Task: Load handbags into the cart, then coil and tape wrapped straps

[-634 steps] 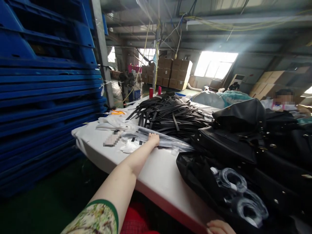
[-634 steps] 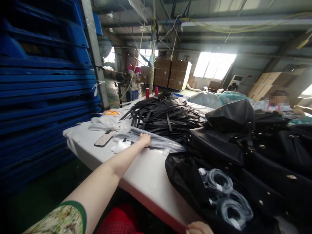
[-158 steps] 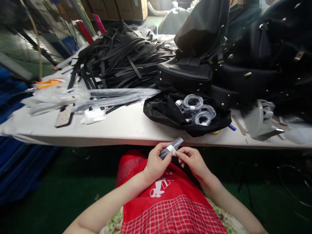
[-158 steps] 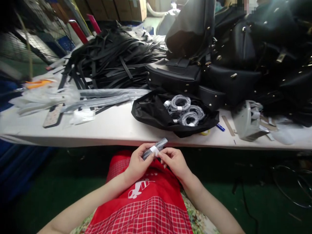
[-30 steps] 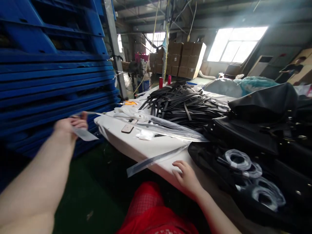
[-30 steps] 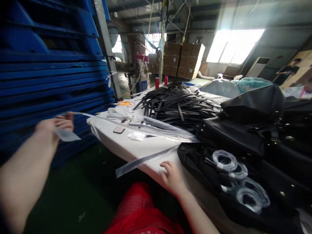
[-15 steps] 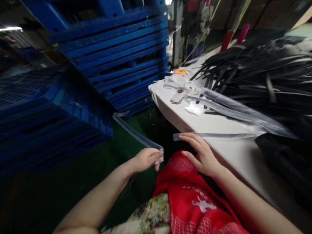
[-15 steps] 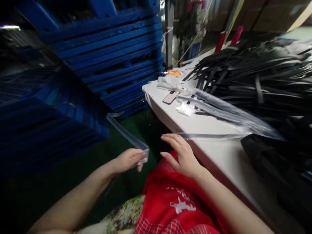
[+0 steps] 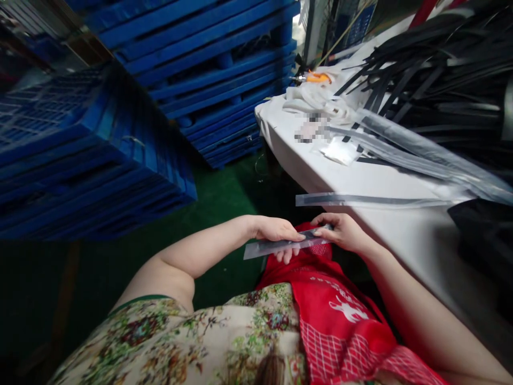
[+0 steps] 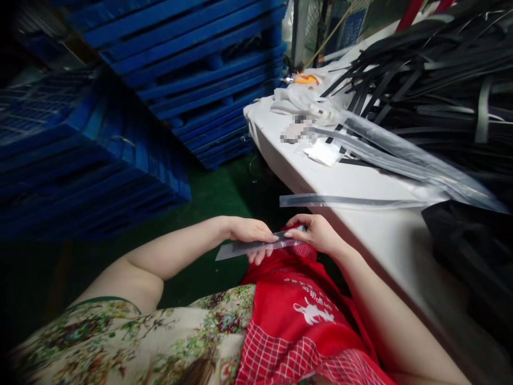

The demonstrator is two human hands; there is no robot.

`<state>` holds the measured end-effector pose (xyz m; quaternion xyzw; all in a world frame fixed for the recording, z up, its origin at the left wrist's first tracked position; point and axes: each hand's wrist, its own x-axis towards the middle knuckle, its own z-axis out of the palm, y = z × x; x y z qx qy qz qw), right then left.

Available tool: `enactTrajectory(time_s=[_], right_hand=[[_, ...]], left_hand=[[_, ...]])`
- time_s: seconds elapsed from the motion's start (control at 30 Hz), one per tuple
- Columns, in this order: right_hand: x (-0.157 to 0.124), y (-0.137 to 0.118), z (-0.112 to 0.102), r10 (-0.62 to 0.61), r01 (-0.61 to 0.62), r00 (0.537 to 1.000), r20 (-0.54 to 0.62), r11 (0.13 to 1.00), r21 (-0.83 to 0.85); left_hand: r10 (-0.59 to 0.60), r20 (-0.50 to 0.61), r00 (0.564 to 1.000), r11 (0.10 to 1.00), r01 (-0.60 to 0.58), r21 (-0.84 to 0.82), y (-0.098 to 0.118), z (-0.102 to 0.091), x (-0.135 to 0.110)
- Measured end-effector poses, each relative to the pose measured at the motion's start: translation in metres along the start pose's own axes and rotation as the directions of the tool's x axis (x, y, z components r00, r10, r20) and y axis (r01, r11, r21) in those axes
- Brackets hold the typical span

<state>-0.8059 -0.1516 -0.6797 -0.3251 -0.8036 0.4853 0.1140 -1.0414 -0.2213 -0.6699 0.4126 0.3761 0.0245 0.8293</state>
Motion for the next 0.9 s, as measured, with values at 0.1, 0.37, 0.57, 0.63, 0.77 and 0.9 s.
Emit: enactTrajectory(time_s=[0.1,0.37,0.57,0.63,0.77,0.9], right_hand=[[-0.001,-0.005,0.004,0.012,-0.015,0.991,0.136,1.000,0.015],[-0.005,-0.007,0.021,0.090,-0.105,0.970,0.227,0.993,0.055],[0.000,0.000,-0.018,0.068,-0.068,0.998,-0.008,0.990,-0.127],[0.002,0.000,-0.028,-0.032,0.034,0.999,0.027,0.994,-0.107],[0.022,0.011,-0.001,-0.186,0.188,0.981,0.051,0.982,-0.033],[0.062,0.010,0.072,-0.188,0.165,0.967,0.174,0.977,0.139]], left_hand=[[0.057,-0.025,0.998,0.998,-0.056,0.023,0.002,0.008,0.010],[0.299,-0.122,0.946,0.954,-0.295,0.048,0.004,0.025,0.050],[0.064,0.006,0.998,0.998,-0.064,-0.015,-0.003,-0.004,0.013],[0.030,0.032,0.999,0.999,-0.029,-0.038,0.003,-0.005,-0.013],[0.387,-0.112,0.915,0.888,-0.403,-0.221,0.039,0.026,-0.052],[0.759,-0.604,0.243,0.533,-0.765,0.362,0.073,0.016,-0.069]])
